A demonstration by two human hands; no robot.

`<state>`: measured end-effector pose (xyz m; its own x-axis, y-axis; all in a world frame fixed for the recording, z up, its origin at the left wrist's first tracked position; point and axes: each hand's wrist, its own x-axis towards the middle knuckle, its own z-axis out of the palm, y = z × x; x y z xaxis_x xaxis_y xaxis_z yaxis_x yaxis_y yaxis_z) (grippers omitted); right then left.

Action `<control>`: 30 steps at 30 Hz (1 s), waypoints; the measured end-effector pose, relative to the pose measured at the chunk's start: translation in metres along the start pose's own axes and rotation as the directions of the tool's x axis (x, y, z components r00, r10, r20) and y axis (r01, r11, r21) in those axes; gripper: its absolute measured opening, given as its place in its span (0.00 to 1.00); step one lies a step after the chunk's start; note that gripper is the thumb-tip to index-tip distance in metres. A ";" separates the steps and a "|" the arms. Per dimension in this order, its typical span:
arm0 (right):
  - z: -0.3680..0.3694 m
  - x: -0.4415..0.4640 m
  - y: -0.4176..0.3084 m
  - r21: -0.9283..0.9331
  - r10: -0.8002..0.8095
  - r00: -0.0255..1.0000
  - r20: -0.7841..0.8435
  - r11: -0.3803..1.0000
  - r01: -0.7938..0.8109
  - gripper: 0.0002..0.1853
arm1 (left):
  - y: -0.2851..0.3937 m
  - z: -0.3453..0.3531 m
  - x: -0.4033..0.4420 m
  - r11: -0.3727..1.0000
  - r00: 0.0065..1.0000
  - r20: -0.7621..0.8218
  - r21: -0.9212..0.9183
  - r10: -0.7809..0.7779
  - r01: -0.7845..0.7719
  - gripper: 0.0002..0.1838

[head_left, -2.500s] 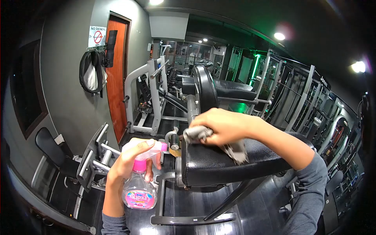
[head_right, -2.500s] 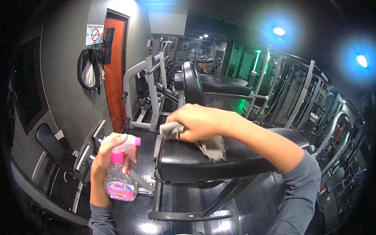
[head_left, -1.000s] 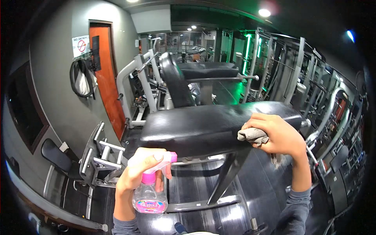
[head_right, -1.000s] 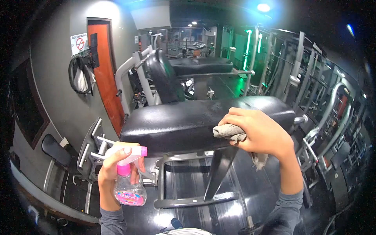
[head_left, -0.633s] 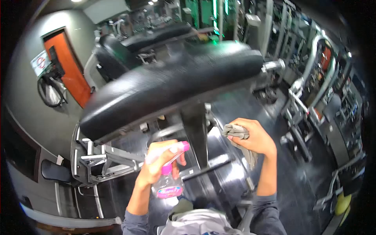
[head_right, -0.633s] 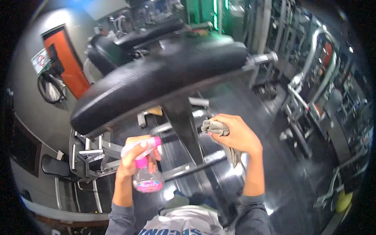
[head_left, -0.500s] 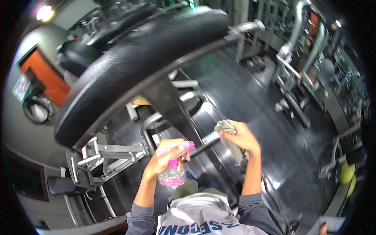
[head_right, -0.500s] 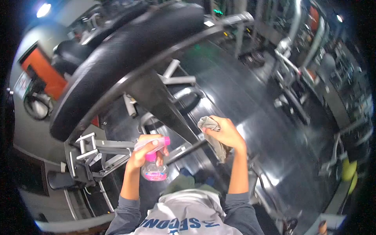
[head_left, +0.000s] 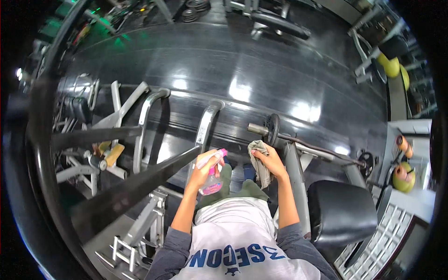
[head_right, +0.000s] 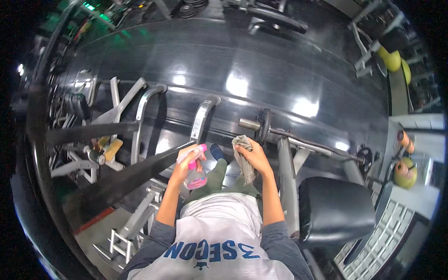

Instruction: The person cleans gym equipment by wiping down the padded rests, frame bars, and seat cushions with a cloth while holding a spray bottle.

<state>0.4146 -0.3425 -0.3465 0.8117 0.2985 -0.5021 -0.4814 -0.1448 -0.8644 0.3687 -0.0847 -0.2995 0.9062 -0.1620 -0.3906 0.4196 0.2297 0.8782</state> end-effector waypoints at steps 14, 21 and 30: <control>0.035 0.097 -0.052 0.325 0.029 0.934 -0.357 0.941 0.095 0.29 | 0.081 -0.042 0.157 0.982 0.991 0.132 0.189 -0.009 -0.016 0.18; 0.021 0.228 -0.099 0.358 0.025 0.977 -0.213 0.932 0.054 0.24 | 0.121 -0.078 0.227 0.984 1.000 -0.011 0.178 -0.018 0.020 0.19; -0.031 0.393 -0.215 0.325 0.064 0.994 0.093 0.941 -0.091 0.20 | 0.182 -0.113 0.342 0.997 0.942 -0.329 -0.055 -0.062 0.046 0.21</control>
<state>0.8469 -0.2235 -0.3587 0.7451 0.3747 -0.5518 -0.6346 0.1437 -0.7594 0.7607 0.0104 -0.3042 0.8452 0.1493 -0.5131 0.4633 0.2739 0.8428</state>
